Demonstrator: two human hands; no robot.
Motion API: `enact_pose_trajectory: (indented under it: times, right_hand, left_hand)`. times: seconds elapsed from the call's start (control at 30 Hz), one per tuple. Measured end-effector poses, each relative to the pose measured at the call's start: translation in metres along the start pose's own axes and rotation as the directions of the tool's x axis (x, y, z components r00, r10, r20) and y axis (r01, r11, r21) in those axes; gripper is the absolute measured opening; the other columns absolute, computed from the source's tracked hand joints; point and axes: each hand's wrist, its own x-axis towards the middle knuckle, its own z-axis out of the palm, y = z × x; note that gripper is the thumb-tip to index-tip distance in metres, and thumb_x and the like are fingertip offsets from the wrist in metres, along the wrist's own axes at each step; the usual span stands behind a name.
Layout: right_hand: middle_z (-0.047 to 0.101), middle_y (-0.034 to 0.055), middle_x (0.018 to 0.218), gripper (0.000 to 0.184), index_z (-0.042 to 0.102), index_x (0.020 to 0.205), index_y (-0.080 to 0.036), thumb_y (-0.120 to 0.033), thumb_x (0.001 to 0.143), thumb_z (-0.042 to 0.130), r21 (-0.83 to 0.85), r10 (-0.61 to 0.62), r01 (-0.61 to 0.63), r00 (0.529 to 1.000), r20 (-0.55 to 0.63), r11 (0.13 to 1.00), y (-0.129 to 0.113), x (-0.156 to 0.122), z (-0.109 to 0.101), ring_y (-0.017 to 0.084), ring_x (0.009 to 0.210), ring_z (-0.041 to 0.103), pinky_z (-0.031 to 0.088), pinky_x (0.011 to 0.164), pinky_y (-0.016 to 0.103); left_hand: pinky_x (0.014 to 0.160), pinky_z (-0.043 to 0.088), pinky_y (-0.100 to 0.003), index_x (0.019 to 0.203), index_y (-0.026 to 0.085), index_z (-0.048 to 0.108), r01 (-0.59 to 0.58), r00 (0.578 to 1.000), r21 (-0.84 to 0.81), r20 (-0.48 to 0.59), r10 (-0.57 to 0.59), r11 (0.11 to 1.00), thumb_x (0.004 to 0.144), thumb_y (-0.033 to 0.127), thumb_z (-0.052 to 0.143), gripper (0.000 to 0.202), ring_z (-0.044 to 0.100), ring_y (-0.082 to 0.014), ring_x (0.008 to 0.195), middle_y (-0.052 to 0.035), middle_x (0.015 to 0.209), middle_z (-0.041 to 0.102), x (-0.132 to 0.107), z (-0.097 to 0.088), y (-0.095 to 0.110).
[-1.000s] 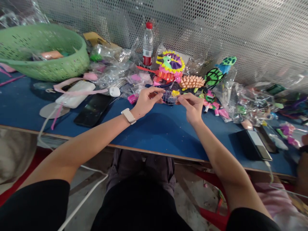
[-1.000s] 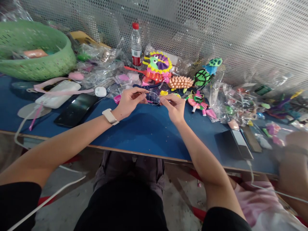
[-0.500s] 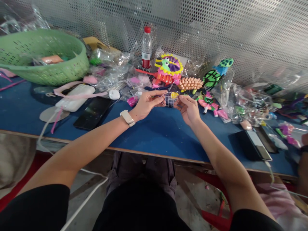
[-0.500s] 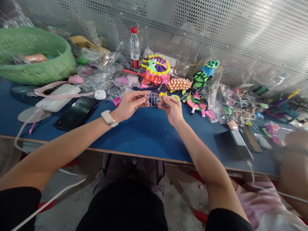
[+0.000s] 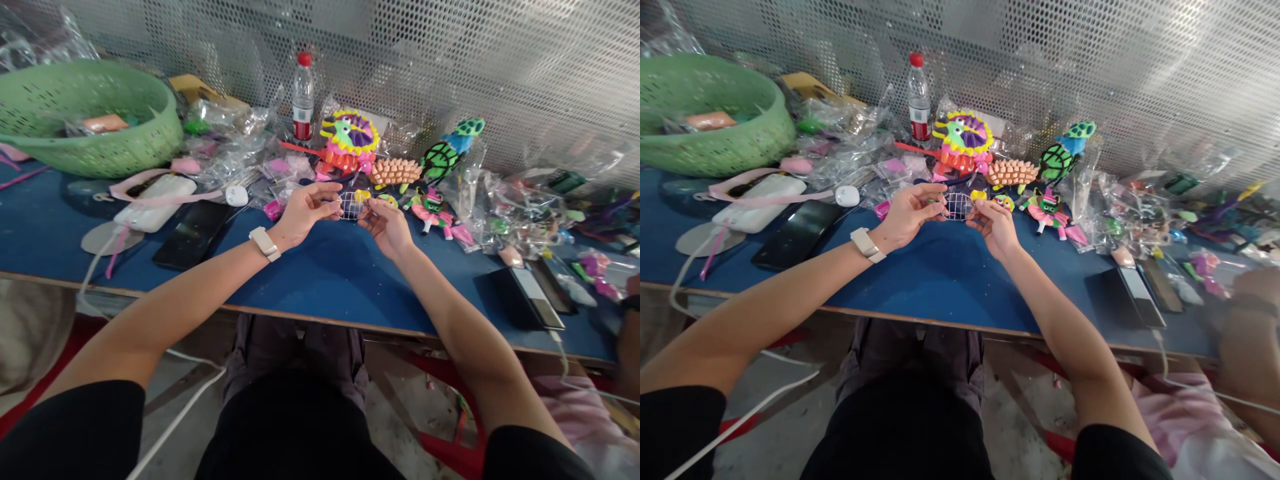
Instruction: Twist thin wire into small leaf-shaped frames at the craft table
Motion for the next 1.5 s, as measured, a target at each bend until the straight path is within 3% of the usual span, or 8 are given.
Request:
enact_pose_trajectory:
  times: [0.27, 0.4, 0.53, 0.67, 0.9, 1.13, 1.27, 1.5]
  right_hand:
    - [0.080, 0.0016, 0.086, 0.024, 0.080, 0.089, -0.026, -0.043, 0.087, 0.097, -0.044, -0.058, 0.059, 0.998, 0.040, 0.997, 0.004, 0.000, -0.001, 0.019, 0.084, 0.079, 0.071, 0.078, 0.033]
    - [0.082, 0.0023, 0.090, 0.035, 0.084, 0.087, -0.028, -0.056, 0.080, 0.103, -0.090, -0.188, 0.194, 0.980, 0.071, 0.977, 0.009, 0.002, -0.001, 0.020, 0.086, 0.079, 0.072, 0.082, 0.038]
    - [0.084, 0.0026, 0.093, 0.043, 0.089, 0.091, -0.030, -0.070, 0.081, 0.100, -0.191, -0.293, 0.305, 0.952, 0.090, 0.933, 0.010, 0.005, -0.002, 0.022, 0.089, 0.079, 0.072, 0.087, 0.043]
    - [0.083, 0.0012, 0.091, 0.042, 0.091, 0.095, -0.031, -0.071, 0.084, 0.099, -0.204, -0.332, 0.341, 0.940, 0.079, 0.918, 0.014, 0.009, -0.006, 0.022, 0.085, 0.078, 0.072, 0.085, 0.045]
    - [0.085, 0.0030, 0.097, 0.046, 0.089, 0.093, -0.029, -0.073, 0.083, 0.099, -0.184, -0.291, 0.292, 0.956, 0.034, 0.939, 0.024, 0.007, -0.002, 0.020, 0.087, 0.078, 0.072, 0.085, 0.042]
    - [0.080, 0.0013, 0.092, 0.054, 0.084, 0.087, -0.028, -0.080, 0.081, 0.098, -0.194, -0.331, 0.328, 0.943, 0.019, 0.924, 0.018, 0.007, -0.001, 0.017, 0.081, 0.073, 0.070, 0.077, 0.035]
    - [0.077, 0.0012, 0.089, 0.048, 0.082, 0.085, -0.029, -0.074, 0.086, 0.096, -0.250, -0.331, 0.320, 0.943, -0.003, 0.914, 0.010, 0.007, -0.001, 0.017, 0.077, 0.069, 0.067, 0.072, 0.034]
    - [0.075, -0.0005, 0.084, 0.043, 0.083, 0.082, -0.029, -0.070, 0.089, 0.095, -0.293, -0.339, 0.333, 0.940, 0.034, 0.896, 0.008, 0.006, 0.000, 0.015, 0.068, 0.065, 0.064, 0.071, 0.036]
  left_hand:
    - [0.076, 0.074, -0.031, 0.123, 0.020, 0.081, -0.046, 0.995, 0.100, -0.079, 0.054, 0.994, 0.091, 0.057, 0.102, 0.053, 0.085, -0.0188, 0.089, -0.0078, 0.108, 0.086, 0.001, -0.001, 0.001]
    - [0.082, 0.075, -0.035, 0.116, 0.020, 0.081, -0.114, 0.972, 0.307, -0.161, 0.170, 0.945, 0.100, 0.054, 0.094, 0.039, 0.086, -0.0206, 0.090, -0.0091, 0.108, 0.087, -0.001, -0.001, 0.005]
    - [0.084, 0.075, -0.037, 0.115, 0.020, 0.082, -0.166, 0.948, 0.500, -0.157, 0.278, 0.850, 0.105, 0.055, 0.086, 0.037, 0.087, -0.0236, 0.096, -0.0100, 0.107, 0.088, -0.002, -0.002, 0.008]
    - [0.078, 0.076, -0.037, 0.115, 0.019, 0.084, -0.176, 0.944, 0.509, -0.155, 0.291, 0.843, 0.103, 0.063, 0.087, 0.045, 0.088, -0.0257, 0.094, -0.0112, 0.105, 0.089, -0.002, -0.003, 0.004]
    - [0.084, 0.077, -0.042, 0.114, 0.020, 0.084, -0.134, 0.953, 0.446, -0.188, 0.239, 0.885, 0.095, 0.072, 0.092, 0.056, 0.090, -0.0276, 0.096, -0.0124, 0.105, 0.091, -0.001, -0.004, -0.002]
    - [0.084, 0.074, -0.037, 0.117, 0.020, 0.087, -0.199, 0.961, 0.517, -0.062, 0.268, 0.832, 0.107, 0.064, 0.083, 0.045, 0.089, -0.0249, 0.096, -0.0116, 0.108, 0.091, -0.006, 0.002, 0.009]
    - [0.098, 0.072, -0.039, 0.126, 0.021, 0.087, -0.277, 0.948, 0.678, 0.077, 0.309, 0.681, 0.116, 0.039, 0.073, 0.025, 0.088, -0.0254, 0.107, -0.0112, 0.118, 0.091, -0.009, 0.000, 0.018]
    - [0.104, 0.067, -0.045, 0.145, 0.021, 0.079, -0.336, 0.934, 0.824, 0.229, 0.276, 0.457, 0.120, 0.023, 0.056, 0.033, 0.083, -0.0289, 0.119, -0.0155, 0.129, 0.085, -0.009, -0.006, 0.018]
